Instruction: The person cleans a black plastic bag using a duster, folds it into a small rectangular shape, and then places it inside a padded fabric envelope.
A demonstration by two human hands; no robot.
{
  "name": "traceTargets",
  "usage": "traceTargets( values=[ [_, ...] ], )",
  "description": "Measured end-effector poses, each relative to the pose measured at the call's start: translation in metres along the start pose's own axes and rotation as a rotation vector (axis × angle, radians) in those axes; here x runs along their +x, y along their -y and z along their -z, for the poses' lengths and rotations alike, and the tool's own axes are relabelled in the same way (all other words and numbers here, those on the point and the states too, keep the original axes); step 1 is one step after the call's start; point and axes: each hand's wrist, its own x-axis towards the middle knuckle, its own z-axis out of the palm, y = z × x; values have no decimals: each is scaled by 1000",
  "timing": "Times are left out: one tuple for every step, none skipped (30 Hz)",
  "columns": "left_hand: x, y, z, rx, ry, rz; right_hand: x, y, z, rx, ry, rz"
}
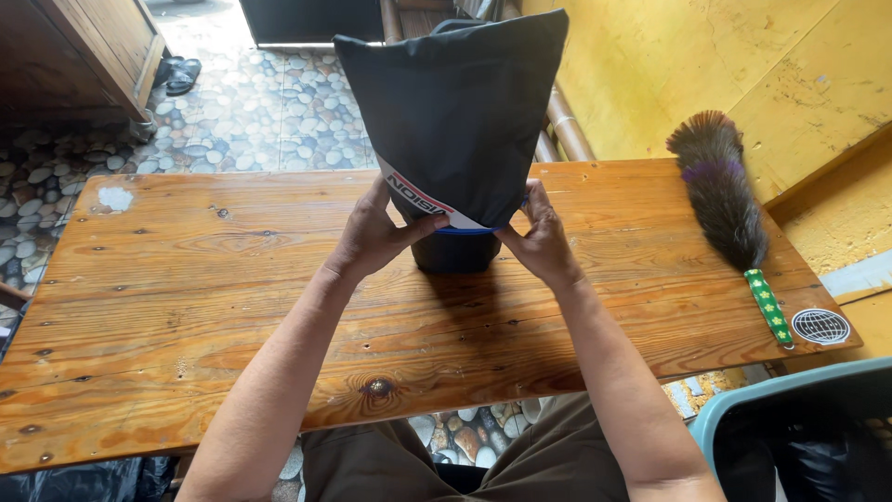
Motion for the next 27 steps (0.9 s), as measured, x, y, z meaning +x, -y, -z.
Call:
traceTargets(
  values=[
    [3, -4, 1, 25, 12, -10, 3, 11, 7, -35, 63, -10],
    [4, -4, 1, 24, 14, -12, 0, 18, 10, -37, 61, -10],
    [4, -3, 1, 48, 37, -17, -3, 25, 13, 19, 121, -88],
    [4, -1, 1, 73, 59, -21, -6, 32, 17, 75, 181, -165],
    [2, 3, 1, 71, 65, -21, -8, 23, 19, 74, 176, -169],
    [0, 8, 0, 78, 84, -48, -10, 15, 22, 2, 182, -183],
    [-1, 13, 0, 84, 103, -75, -12, 7, 25, -70, 186, -197],
    [-1, 9, -1, 83, 110, -75, -13, 11, 26, -70, 180, -201],
    [-1, 5, -2, 145, 133, -44, -14, 14, 27, -122, 207, -227],
    [-2, 1, -2, 207, 156, -12, -14, 17, 27, -174, 235, -253],
    [-3, 7, -1, 207, 154, -13, -11, 27, 26, -174, 236, -251],
    [-5, 13, 0, 246, 184, 15, -7, 36, 24, -212, 299, -306],
    [-7, 20, 1, 284, 216, 44, -4, 45, 23, -248, 360, -362],
    [-9, 17, 2, 285, 217, 45, -6, 33, 21, -247, 361, -363],
    [-12, 14, 2, 332, 248, 101, -9, 20, 20, -330, 395, -314],
    [-14, 12, 3, 380, 279, 157, -11, 7, 19, -412, 429, -265],
    [-16, 24, 2, 379, 282, 160, -13, 2, 19, -411, 430, -270],
    [-19, 35, 2, 410, 312, 102, -16, -3, 19, -499, 478, -268],
    [-20, 47, 2, 441, 339, 42, -16, -7, 19, -590, 527, -261],
    [-19, 40, 3, 440, 337, 43, -16, -1, 20, -590, 529, -260],
    [-17, 33, 4, 440, 387, 36, -14, 6, 21, -554, 540, -305],
    [-15, 26, 6, 440, 436, 30, -12, 12, 21, -518, 551, -350],
    [-14, 23, 9, 440, 435, 32, -10, 12, 21, -517, 554, -350],
    [-12, 19, 13, 259, 374, 80, -9, 12, 20, -331, 459, -373],
    [-11, 16, 16, 77, 313, 128, -8, 12, 19, -144, 359, -395],
    [-8, 18, 11, 76, 314, 131, -6, 8, 17, -143, 361, -398],
    [-5, 19, 7, -4, 264, 96, -5, 5, 15, -65, 311, -318]
  ],
)
